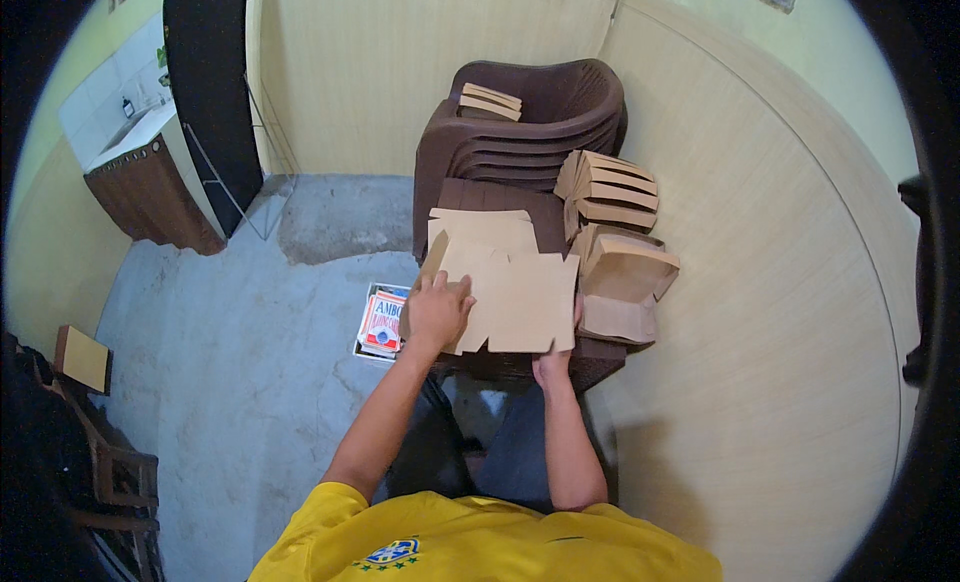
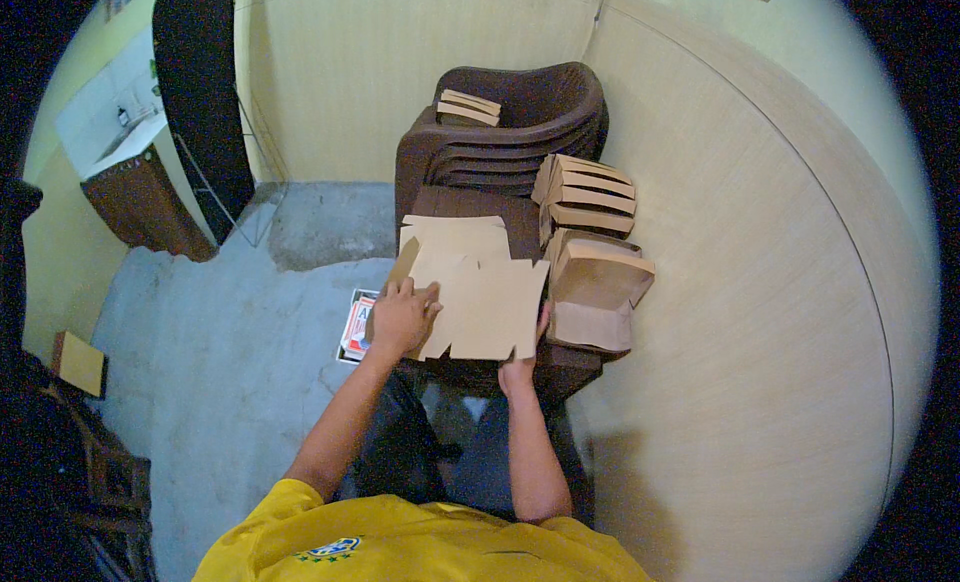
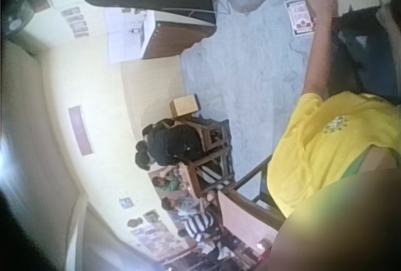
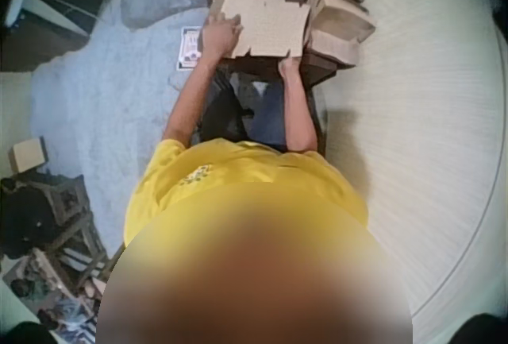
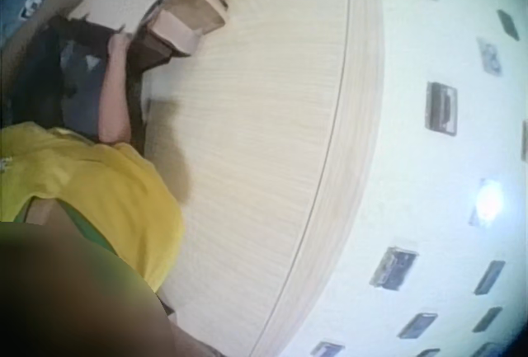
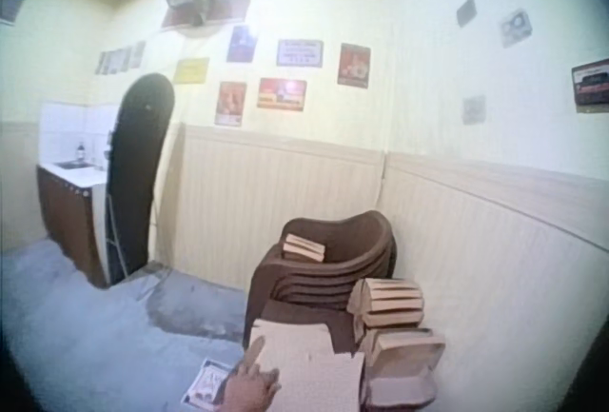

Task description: The person folds flat cardboard pieces into small boxes by hand, aligning edges and tucking flaps to form the box shape. Completed boxes are stacked on a nearby chair while additional flat pieces are taken from a pile on the table.

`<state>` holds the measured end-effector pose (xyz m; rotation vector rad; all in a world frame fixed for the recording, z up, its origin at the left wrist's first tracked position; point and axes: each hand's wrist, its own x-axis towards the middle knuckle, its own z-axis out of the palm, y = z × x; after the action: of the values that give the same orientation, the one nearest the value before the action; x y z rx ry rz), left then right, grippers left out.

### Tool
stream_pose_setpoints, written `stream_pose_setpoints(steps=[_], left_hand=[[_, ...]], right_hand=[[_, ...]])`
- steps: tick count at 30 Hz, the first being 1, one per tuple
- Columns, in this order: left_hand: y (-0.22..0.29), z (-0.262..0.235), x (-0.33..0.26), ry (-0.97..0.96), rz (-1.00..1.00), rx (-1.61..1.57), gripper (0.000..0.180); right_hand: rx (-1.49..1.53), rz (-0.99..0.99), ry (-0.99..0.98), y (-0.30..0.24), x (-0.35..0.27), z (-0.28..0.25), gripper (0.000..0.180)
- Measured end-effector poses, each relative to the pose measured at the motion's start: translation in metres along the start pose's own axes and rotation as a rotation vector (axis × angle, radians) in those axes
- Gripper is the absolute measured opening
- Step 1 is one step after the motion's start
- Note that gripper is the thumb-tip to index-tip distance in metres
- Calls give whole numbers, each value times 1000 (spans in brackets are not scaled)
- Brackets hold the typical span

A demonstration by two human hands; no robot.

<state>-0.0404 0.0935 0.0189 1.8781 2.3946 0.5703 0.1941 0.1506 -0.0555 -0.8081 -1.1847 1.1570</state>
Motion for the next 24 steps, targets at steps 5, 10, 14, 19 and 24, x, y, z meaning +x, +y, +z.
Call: stream_pose_setpoints(steps=[5, 10, 14, 19, 24], left_hand=[[10, 2, -5, 6, 45, -31, 54], [8, 11, -6, 34, -75, -15, 62], [22, 27, 2, -19, -194, 4, 62], [36, 38, 8, 60, -244, 52, 55], [39, 42, 10, 33, -230, 52, 53]], right_hand=[[421, 299, -245, -12, -2, 0, 74], [950, 383, -298, -55, 4, 22, 79], [1002, 387, -265, -55, 18, 37, 77], [718, 322, -188, -33, 30, 55, 73], [450, 301, -478, -33, 15, 74, 91]])
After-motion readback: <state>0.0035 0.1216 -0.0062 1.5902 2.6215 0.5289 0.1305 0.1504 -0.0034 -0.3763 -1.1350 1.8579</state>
